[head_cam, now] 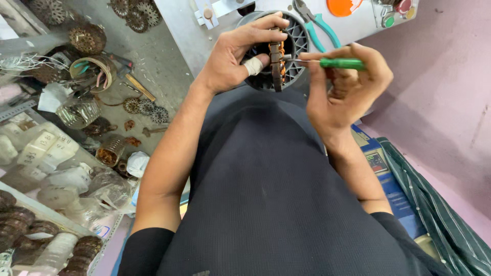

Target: The person works on the internal copper wiring of an electric motor stator using their hands and a small green tool, eventually using pliers to cut or adjust wires before placing the component into a larger machine.

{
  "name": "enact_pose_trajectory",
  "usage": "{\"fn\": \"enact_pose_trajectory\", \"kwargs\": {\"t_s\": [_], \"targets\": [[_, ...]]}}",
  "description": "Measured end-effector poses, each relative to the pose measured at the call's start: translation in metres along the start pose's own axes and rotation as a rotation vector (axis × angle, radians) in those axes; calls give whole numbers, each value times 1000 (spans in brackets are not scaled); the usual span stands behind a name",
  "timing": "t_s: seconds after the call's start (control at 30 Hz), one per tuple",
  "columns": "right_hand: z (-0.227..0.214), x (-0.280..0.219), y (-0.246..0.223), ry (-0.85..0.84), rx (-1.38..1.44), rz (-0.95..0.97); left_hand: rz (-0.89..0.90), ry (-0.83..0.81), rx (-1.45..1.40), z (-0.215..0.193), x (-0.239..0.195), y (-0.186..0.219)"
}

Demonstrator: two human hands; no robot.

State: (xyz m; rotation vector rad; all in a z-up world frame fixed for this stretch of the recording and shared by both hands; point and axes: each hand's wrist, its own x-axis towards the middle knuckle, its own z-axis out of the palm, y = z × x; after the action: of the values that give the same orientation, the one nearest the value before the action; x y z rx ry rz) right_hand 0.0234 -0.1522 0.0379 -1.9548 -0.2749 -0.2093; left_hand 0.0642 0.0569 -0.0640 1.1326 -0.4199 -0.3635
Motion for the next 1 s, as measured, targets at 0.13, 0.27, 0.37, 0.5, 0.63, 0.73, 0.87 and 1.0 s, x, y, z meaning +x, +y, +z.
{"fn": "enact_pose_trajectory", "kwargs": {"t_s": [0.13,0.27,0.37,0.5,0.63,0.73,0.87,1.0], "targets": [[2,-3,4,0,89,119,9,31,141,3,-1,3],[1,8,15,-79,157,170,9,57,214,4,3,10],[-8,17,22,-182,129,183,24,73,244,6,0,11],[-11,23,29,-259,65,120,42,95,305,9,0,10],[8,17,26,-160,-26,-154,35,127,321,12,3,14],[2,11,27,-115,-80,-225,-8,129,301,14,3,14],[-40,21,58,89,122,-43,-30,125,290,15,5,14],[-93,52,143,203,244,353,31,100,263,14,5,21]]}}
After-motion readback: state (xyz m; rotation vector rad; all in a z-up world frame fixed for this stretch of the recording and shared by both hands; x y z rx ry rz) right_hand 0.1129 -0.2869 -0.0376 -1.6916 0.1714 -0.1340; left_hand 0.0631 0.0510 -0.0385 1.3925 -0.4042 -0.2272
